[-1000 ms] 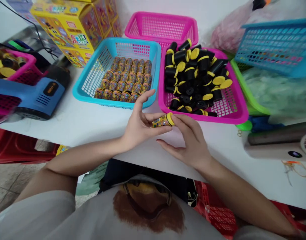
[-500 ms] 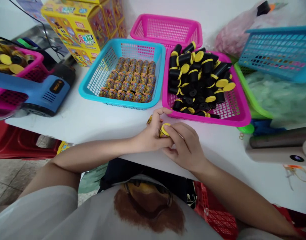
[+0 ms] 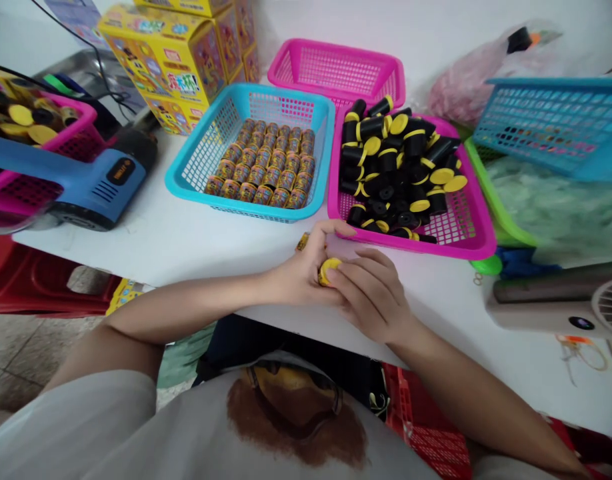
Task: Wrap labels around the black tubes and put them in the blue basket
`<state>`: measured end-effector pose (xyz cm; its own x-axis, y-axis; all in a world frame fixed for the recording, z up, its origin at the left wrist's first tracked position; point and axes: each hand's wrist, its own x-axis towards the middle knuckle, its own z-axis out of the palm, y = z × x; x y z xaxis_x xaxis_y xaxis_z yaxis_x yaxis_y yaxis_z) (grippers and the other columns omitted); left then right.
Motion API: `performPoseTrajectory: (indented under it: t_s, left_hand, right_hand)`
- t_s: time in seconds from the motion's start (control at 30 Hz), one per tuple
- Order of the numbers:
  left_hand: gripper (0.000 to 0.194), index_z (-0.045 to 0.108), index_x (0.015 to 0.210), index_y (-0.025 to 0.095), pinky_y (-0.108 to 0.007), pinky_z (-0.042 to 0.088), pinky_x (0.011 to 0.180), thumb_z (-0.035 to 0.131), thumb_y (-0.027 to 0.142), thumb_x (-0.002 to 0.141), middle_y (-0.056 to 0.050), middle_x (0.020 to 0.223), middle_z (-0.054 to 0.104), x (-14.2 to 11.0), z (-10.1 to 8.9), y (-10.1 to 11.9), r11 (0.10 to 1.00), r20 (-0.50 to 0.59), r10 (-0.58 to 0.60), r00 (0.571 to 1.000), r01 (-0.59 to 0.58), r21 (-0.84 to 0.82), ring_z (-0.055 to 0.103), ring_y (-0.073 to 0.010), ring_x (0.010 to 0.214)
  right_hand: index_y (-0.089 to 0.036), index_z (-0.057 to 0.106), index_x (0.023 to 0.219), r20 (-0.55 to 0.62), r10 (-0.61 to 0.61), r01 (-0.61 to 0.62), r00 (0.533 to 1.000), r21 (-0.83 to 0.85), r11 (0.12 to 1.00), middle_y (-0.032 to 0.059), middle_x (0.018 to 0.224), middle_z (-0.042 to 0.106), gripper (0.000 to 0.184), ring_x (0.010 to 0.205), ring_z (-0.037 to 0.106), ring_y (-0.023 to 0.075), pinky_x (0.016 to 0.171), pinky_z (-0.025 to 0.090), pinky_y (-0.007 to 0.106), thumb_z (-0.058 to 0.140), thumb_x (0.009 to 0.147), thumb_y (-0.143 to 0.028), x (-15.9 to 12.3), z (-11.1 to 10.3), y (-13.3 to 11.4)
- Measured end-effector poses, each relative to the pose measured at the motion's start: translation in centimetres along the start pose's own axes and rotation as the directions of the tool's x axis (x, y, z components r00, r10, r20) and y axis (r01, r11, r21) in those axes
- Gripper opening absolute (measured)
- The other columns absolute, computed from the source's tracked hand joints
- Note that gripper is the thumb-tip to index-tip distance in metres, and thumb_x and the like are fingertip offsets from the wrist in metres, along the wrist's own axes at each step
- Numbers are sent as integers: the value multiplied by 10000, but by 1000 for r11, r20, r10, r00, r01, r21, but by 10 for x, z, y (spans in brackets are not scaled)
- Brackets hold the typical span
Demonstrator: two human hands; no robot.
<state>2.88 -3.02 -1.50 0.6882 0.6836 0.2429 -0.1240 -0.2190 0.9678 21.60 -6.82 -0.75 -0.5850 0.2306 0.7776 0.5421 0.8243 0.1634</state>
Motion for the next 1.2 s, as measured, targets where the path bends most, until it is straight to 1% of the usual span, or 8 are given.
performPoseTrajectory:
  t_s: [0.17, 0.27, 0.37, 0.57, 0.67, 0.77, 0.97, 1.2]
  left_hand:
    - [674, 275, 1308, 296, -258, 558, 617, 778, 267, 860, 71, 798, 594, 4, -9, 0, 985, 198, 127, 972, -101, -140, 701, -149, 695]
    - [596, 329, 1192, 272, -280, 568, 752, 816, 290, 850, -33, 1036, 635, 6, -14, 8, 985, 100, 174, 980, -175, 0, 712, -174, 939]
    - [469, 446, 1064, 231, -254, 519, 716, 834, 393, 856, -17, 978, 618, 7, -27, 31, 972, -47, 128, 991, -116, 205, 654, -135, 835]
    - [292, 638, 1042, 184, -269, 511, 795, 808, 304, 836, -5, 955, 678, 55, -100, 82, 761, -240, 132, 962, 57, 646, 634, -134, 841]
    - [267, 703, 1081, 179, -287, 493, 884, 786, 264, 842, -36, 1087, 715, 105, -136, 86, 591, -392, 68, 917, 280, 756, 640, -158, 953]
    - [296, 739, 1143, 160, -299, 473, 896, 757, 261, 866, -74, 1111, 738, 146, -157, 73, 394, -498, -78, 864, 485, 781, 631, -181, 971]
    - [299, 795, 1005, 77, -326, 475, 897, 760, 334, 857, -118, 899, 763, 169, -161, 40, 214, -505, -306, 807, 575, 789, 670, -241, 952]
    - [448, 707, 1281, 54, -379, 451, 1066, 600, 370, 982, -186, 1221, 733, 160, -155, 40, 211, -458, -303, 835, 528, 823, 631, -305, 1237]
  right_hand:
    - [-146, 663, 1213, 7, -8, 7, 1000, 96, 995, 116, 1168, 680, 242, 1165, 643, 226, 1010, 612, 436, 525, 1014, -147, -2, 2, -1]
    - [-134, 623, 1303, -32, 44, -41, 998, 113, 993, 117, 1156, 673, 307, 1164, 652, 234, 1030, 597, 442, 581, 1002, -174, -2, 4, 2]
    - [-227, 557, 1412, -85, 161, -159, 983, 28, 987, 105, 1208, 676, 524, 1179, 653, 258, 1013, 593, 464, 744, 934, -335, 0, -1, 18]
    - [-191, 630, 1344, 92, 600, -593, 794, -97, 799, 156, 1293, 663, 411, 1232, 640, 288, 1072, 542, 505, 624, 961, -341, 6, -7, 111]
    - [-147, 652, 1349, 386, 522, -488, 761, -190, 852, 173, 1349, 651, 485, 1242, 616, 313, 1075, 527, 518, 665, 877, -260, 14, 12, 156]
    - [-178, 768, 1083, 601, 405, -308, 689, -263, 914, 123, 1160, 722, 266, 1124, 630, 292, 963, 556, 453, 688, 830, -190, 23, 35, 175]
    - [-186, 726, 721, 618, 382, -231, 687, -314, 921, 90, 930, 728, 71, 948, 650, 267, 789, 567, 415, 776, 770, -192, 30, 63, 174]
    - [-154, 765, 912, 610, 464, -224, 643, -430, 875, 139, 1060, 731, 239, 940, 693, 275, 730, 540, 369, 567, 843, -40, 43, 41, 157]
